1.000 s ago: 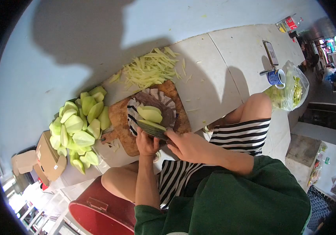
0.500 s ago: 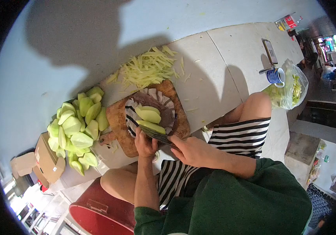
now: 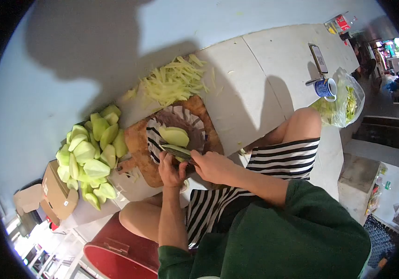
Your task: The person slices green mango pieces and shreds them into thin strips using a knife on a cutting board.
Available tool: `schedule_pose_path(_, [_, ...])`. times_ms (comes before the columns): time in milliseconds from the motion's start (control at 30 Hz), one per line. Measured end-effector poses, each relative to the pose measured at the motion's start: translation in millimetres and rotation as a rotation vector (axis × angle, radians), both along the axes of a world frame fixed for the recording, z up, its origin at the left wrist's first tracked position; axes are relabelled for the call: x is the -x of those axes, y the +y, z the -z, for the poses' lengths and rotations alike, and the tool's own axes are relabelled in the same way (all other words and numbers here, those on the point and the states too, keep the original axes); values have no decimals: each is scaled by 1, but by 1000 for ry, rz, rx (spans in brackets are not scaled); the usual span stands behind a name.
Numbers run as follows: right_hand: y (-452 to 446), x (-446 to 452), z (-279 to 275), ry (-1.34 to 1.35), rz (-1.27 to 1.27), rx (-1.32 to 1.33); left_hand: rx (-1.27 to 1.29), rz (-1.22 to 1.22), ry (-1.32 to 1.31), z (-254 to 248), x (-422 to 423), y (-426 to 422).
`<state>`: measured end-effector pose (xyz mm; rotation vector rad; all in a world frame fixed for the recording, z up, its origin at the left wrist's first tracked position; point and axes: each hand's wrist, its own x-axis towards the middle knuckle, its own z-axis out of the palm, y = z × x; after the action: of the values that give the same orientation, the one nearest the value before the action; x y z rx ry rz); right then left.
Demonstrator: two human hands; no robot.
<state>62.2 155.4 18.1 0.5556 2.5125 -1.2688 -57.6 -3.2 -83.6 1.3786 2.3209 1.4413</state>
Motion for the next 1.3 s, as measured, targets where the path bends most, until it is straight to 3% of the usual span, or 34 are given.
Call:
schedule_pose_path(433, [5,4,-16,145,26,44,-72,-26,-59,7,-1,4])
schedule_pose_path(500, [3,6,-12,214,42,-45,-34,-23,-56,6,-1,1])
schedule_pose_path(1300, [-5,-30,-55,81,13,87,-77,-44,-131,10,-2,2])
